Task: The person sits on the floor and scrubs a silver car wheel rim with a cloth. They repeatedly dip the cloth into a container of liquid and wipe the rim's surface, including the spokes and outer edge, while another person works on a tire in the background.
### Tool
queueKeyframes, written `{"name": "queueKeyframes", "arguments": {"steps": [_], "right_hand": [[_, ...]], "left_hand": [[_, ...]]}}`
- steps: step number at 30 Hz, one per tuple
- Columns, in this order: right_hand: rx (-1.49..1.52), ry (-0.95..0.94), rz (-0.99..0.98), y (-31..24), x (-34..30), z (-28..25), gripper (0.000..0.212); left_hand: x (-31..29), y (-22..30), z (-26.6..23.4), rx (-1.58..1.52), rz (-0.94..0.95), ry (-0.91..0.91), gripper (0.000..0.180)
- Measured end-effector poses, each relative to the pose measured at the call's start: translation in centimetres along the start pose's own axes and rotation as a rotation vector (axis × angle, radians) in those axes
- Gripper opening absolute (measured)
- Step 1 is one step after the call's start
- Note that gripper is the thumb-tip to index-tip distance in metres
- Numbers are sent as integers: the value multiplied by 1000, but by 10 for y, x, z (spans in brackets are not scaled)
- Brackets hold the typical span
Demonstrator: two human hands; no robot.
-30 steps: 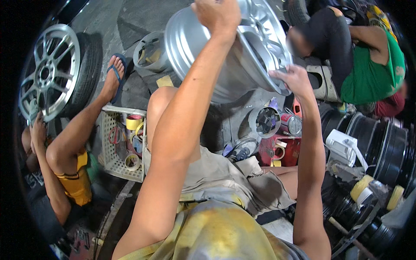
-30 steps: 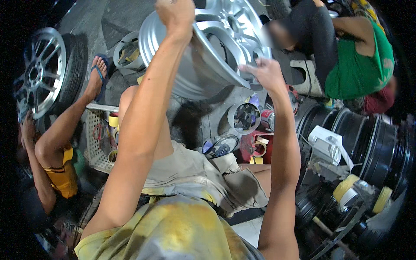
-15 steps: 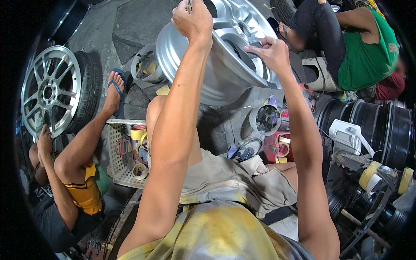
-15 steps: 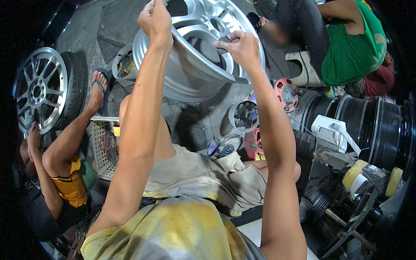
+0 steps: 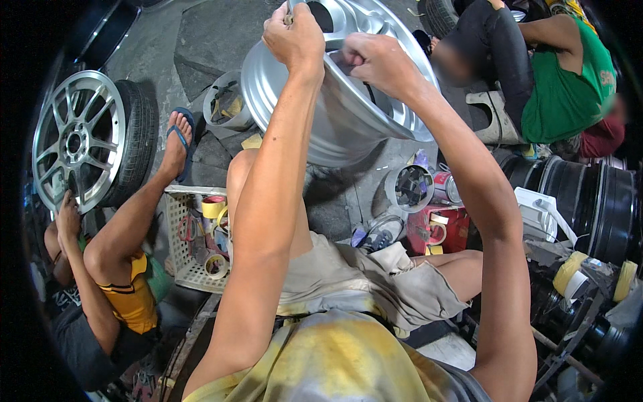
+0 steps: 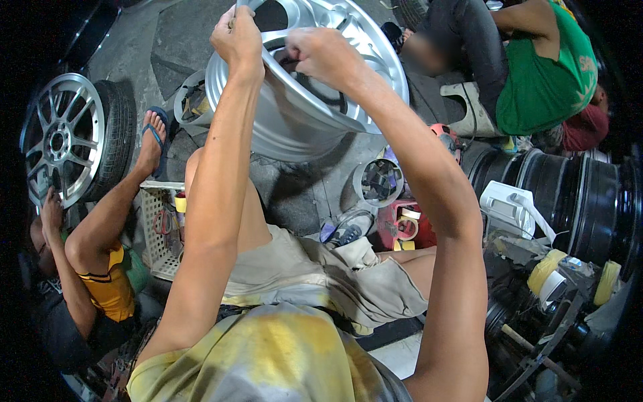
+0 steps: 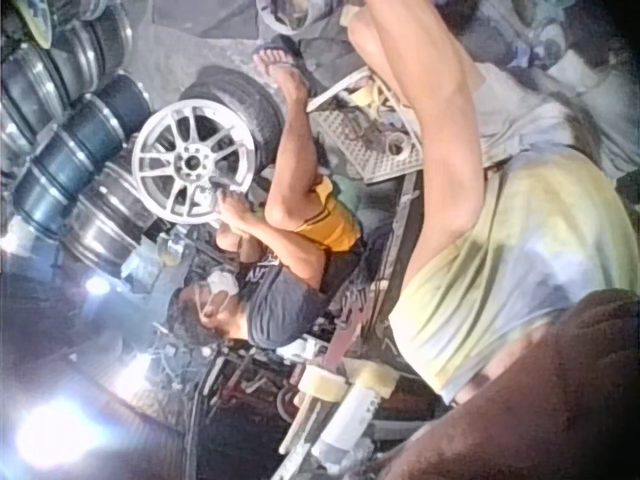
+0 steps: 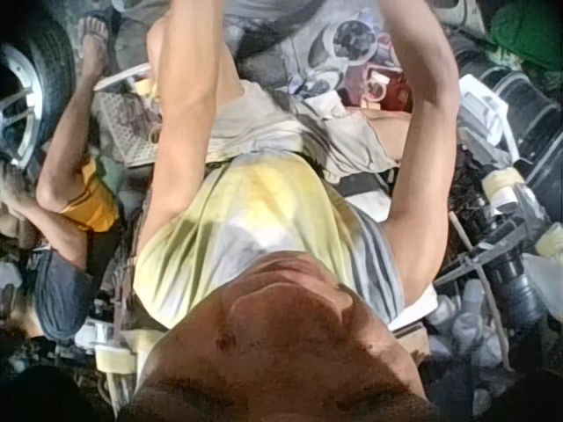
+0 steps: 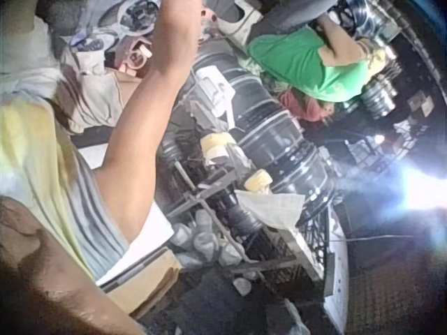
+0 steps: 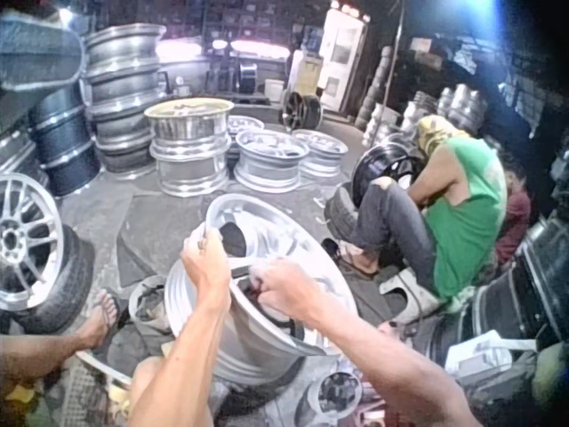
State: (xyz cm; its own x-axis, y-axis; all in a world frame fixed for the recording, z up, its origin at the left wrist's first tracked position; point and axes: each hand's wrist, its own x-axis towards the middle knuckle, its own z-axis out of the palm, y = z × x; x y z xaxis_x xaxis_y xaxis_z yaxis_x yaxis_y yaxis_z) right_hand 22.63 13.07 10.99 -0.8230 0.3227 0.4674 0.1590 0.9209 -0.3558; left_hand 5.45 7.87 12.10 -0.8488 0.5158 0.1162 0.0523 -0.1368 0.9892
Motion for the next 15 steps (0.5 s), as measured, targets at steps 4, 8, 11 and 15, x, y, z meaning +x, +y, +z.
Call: {"name": "queueKeyframes", "arguments": {"steps": [4,8,11,15], "right_hand": [[-194,-175,755,-8,-50,-25,69],[187,-465,1148,-14,-76,-61,64],[-48,-499,872,5,-44,-57,65],[-138,-81,303,37,2,-36,66]], "left_hand": [[10,-5,2,60,229,144,33],[18,-7,3,114,12,14,34],[21,-5,5,-134,-60,0,34],[32,-6,7,-203,-120,154,34]]}}
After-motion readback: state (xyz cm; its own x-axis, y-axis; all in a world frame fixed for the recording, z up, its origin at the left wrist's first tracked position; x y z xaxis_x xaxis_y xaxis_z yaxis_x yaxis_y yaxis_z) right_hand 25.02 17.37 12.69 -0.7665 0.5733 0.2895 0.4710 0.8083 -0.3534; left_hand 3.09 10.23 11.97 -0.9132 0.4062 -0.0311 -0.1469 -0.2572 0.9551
